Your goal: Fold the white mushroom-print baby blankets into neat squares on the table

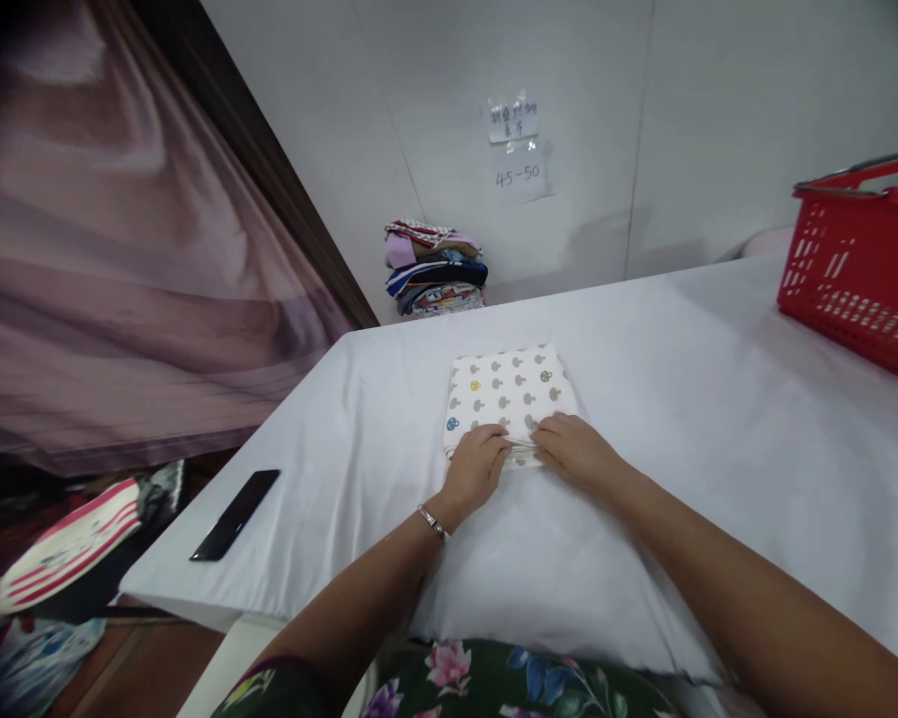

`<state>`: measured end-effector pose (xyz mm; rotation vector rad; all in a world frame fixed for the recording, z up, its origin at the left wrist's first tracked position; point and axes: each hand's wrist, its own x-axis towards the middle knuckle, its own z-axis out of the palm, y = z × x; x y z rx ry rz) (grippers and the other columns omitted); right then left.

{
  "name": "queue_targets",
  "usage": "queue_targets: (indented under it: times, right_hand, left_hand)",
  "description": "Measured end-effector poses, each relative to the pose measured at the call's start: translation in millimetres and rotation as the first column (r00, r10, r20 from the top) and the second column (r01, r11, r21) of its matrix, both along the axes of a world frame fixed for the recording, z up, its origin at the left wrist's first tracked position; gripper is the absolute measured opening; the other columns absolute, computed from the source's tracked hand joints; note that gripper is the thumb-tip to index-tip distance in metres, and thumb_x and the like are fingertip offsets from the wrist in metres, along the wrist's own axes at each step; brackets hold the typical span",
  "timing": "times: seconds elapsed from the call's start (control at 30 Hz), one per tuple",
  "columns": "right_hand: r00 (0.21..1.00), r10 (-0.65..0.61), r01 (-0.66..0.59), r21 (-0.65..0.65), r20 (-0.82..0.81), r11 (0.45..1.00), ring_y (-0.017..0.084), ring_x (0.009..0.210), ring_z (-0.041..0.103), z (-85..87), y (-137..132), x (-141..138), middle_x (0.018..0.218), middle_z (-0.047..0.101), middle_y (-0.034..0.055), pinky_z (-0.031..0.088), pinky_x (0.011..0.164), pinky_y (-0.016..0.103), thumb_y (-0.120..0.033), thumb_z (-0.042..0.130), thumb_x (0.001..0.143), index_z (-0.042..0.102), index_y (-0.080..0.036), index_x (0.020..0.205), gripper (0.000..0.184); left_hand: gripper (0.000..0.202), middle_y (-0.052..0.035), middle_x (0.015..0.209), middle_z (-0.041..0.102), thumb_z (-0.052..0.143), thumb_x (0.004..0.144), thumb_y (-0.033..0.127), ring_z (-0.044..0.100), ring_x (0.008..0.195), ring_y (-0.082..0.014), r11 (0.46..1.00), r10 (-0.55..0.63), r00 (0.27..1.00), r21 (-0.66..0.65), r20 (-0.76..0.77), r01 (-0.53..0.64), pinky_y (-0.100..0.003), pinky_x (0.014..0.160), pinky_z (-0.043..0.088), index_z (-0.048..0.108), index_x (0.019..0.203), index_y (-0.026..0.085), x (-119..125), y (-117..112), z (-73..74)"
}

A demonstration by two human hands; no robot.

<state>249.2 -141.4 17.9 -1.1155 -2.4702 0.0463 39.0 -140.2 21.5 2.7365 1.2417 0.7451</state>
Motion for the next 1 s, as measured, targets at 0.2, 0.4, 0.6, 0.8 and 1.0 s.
queue_targets:
  times: [0.2,0.4,0.6,0.8,1.0]
  right_hand:
    - [1.0,-0.012,0.011,-0.021,-0.024,1.0,0.021,0.083,0.052,0.5,0.4,-0.1,0.092,0.06,0.0089,0.041,0.073,0.034,-0.025,0.041,0.089,0.062,-0.018,0.093,0.022]
    - [0.999,-0.01,0.009,-0.023,-0.049,1.0,0.02,0.084,0.053,2.2,-0.9,-0.7,0.094,0.061,0.0092,0.042,0.074,0.034,-0.022,0.04,0.089,0.061,-0.017,0.097,0.023]
    - [0.998,-0.049,0.049,0.014,-0.028,0.999,0.021,0.085,0.054,0.8,-2.4,-3.4,0.093,0.061,0.0102,0.042,0.072,0.033,-0.016,0.041,0.086,0.06,-0.017,0.098,0.023]
    - [0.998,-0.058,0.057,0.072,0.012,0.996,0.021,0.085,0.053,-5.8,-1.0,-4.6,0.094,0.061,0.0091,0.04,0.072,0.033,-0.008,0.042,0.081,0.058,-0.017,0.103,0.029]
    - [0.995,-0.095,0.091,0.11,0.038,0.99,0.021,0.084,0.053,-3.7,-1.8,-2.3,0.093,0.061,0.0093,0.041,0.07,0.033,-0.008,0.038,0.082,0.058,-0.017,0.107,0.033]
  left_hand:
    - [0.017,-0.0047,0.104,0.058,0.04,0.089,0.019,0.051,0.096,-0.0175,1.0,0.013,0.997,-0.024,0.071,-0.012,-0.035,0.085,0.041,0.057,0.09,0.018,2.1,-0.2,-1.7]
    - [0.016,-0.0052,0.102,0.057,0.039,0.09,0.019,0.051,0.094,-0.0178,0.998,0.039,0.994,-0.053,0.106,-0.034,-0.036,0.083,0.041,0.055,0.087,0.018,3.8,0.4,-2.7]
    - [0.015,-0.0051,0.101,0.057,0.039,0.089,0.018,0.051,0.094,-0.0178,0.994,0.071,0.985,-0.089,0.158,-0.058,-0.035,0.083,0.041,0.053,0.085,0.019,5.9,1.3,-2.6]
    - [0.014,-0.004,0.097,0.057,0.04,0.089,0.018,0.051,0.091,-0.0169,0.989,0.091,0.978,-0.129,0.188,-0.068,-0.033,0.081,0.042,0.052,0.082,0.018,7.3,3.4,-0.9]
    - [0.014,-0.0039,0.098,0.058,0.042,0.088,0.018,0.052,0.092,-0.0166,0.99,0.06,0.988,-0.138,0.14,-0.04,-0.033,0.082,0.042,0.055,0.081,0.019,5.0,2.5,0.9]
